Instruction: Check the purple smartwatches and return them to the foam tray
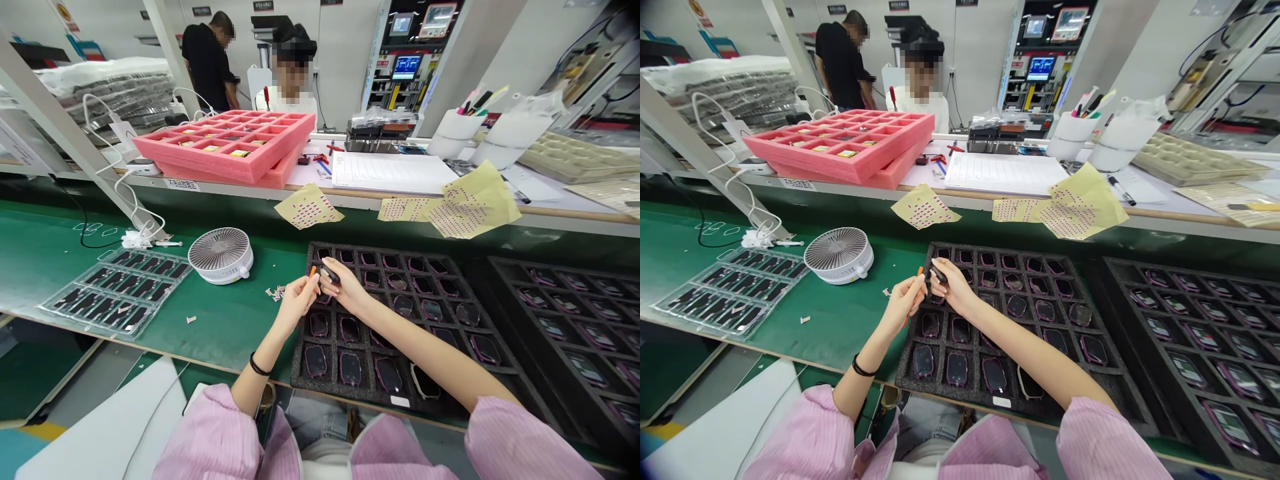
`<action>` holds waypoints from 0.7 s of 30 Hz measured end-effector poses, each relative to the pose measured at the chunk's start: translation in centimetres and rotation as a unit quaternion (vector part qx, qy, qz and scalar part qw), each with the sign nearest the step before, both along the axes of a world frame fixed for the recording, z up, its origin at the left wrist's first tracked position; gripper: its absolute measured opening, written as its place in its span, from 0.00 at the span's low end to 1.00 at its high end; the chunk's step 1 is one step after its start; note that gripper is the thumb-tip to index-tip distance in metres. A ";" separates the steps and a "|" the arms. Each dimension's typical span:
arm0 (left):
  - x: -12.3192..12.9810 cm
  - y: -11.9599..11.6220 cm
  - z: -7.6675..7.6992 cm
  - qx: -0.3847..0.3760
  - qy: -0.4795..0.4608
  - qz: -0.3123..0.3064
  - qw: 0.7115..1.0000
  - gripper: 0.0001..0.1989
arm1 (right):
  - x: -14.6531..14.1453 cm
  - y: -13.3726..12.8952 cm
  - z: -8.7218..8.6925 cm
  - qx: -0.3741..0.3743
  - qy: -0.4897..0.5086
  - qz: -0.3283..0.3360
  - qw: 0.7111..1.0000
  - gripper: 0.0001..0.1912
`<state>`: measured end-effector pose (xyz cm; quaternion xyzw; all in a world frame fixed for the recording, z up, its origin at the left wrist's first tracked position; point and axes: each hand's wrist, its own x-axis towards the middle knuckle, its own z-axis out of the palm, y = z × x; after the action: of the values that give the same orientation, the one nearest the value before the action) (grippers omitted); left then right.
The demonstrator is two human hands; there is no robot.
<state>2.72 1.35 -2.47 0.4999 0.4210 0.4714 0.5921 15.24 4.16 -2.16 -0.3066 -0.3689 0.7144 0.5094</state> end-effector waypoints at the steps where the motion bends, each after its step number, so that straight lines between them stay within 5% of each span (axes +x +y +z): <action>1: 0.1 0.1 0.1 0.001 0.000 0.004 1.000 0.25 | 0.0 0.0 -0.1 0.004 -0.010 -0.010 1.000 0.15; 9: -2.0 1.5 -0.6 0.002 0.040 0.065 0.997 0.20 | 0.8 2.5 -1.9 0.065 -0.114 -0.094 0.987 0.17; 15: -2.2 2.1 -1.4 0.006 0.075 0.047 0.996 0.20 | -0.7 2.6 -2.9 0.110 -0.198 -0.058 0.972 0.16; 21: -4.9 2.4 -2.6 0.060 0.251 0.104 0.960 0.16 | 1.2 4.6 -4.5 0.160 -0.308 -0.115 0.931 0.13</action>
<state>-2.18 3.71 -5.03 0.5906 0.5765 0.4141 0.3839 16.42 8.81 -6.66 -0.4661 -0.5794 0.4527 0.4920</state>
